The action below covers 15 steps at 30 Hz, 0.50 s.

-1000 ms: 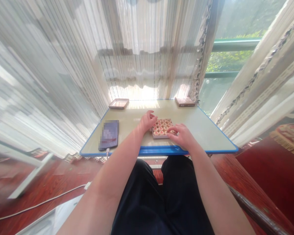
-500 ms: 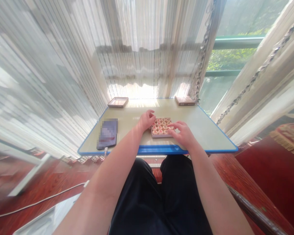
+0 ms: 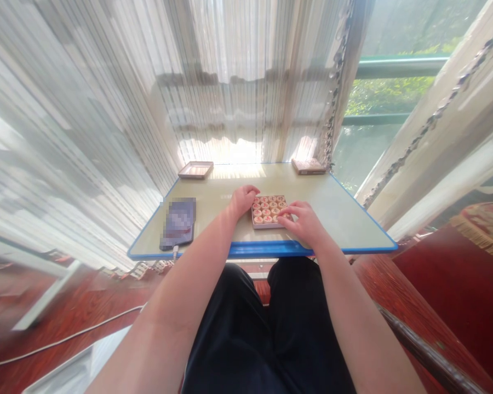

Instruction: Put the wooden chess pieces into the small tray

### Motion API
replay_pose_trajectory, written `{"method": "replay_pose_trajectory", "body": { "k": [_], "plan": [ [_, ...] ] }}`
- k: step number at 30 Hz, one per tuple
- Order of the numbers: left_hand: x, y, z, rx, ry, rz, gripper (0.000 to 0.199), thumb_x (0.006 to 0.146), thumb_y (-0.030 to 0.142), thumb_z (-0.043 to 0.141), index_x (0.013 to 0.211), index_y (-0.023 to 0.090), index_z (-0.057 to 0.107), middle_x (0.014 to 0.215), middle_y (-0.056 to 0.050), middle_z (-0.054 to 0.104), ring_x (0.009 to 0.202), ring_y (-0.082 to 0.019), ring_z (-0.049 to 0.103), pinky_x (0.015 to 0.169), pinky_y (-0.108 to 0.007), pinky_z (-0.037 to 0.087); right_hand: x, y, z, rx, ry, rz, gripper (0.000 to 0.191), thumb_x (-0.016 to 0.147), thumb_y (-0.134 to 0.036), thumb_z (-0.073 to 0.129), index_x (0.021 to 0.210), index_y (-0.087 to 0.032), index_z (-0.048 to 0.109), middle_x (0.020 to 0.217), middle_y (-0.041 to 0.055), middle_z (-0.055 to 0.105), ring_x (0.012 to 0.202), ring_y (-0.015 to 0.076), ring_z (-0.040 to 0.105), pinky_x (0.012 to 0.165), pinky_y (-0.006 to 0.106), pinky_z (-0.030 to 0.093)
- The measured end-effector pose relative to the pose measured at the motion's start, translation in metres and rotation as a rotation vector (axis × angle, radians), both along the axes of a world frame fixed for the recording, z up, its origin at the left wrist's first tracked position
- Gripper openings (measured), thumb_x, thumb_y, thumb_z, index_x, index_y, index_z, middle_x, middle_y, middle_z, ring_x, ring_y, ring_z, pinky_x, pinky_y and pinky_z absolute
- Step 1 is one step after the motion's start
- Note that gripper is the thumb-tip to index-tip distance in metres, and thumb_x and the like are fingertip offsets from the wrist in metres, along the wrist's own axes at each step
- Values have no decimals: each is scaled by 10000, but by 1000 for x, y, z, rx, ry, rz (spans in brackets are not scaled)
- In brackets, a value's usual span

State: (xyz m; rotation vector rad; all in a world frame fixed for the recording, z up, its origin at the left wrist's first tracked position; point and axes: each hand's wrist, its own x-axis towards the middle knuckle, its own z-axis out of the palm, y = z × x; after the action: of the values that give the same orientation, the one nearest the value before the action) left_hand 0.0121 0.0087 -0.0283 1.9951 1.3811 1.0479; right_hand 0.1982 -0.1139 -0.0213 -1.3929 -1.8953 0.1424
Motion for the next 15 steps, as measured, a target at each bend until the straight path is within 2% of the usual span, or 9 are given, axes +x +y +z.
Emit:
{"method": "replay_pose_trajectory", "body": {
  "k": [9,12,15],
  "plan": [
    [1,-1,2,-52,-95,13,311,694,149,415,806,181,704,898,-12,720,902,-166,629,840,-250,484,3,1,-2,40,44,-11,169,783,-310,584,842,-223,715,847,62,594,920,230,530,913,386,395],
    [0,-1,2,-71,-154,4,312,661,139,425,801,179,701,903,-17,717,901,-172,629,838,-258,487,5,4,-4,64,88,-90,205,788,-292,556,906,-207,701,875,75,581,926,235,533,915,394,402],
    [-3,-1,3,-90,-195,-19,306,629,136,441,792,177,696,895,-27,714,901,-184,628,819,-260,490,8,7,-6,14,143,-172,251,782,-270,534,963,-182,685,899,84,572,878,223,537,870,386,429]
  ]
}}
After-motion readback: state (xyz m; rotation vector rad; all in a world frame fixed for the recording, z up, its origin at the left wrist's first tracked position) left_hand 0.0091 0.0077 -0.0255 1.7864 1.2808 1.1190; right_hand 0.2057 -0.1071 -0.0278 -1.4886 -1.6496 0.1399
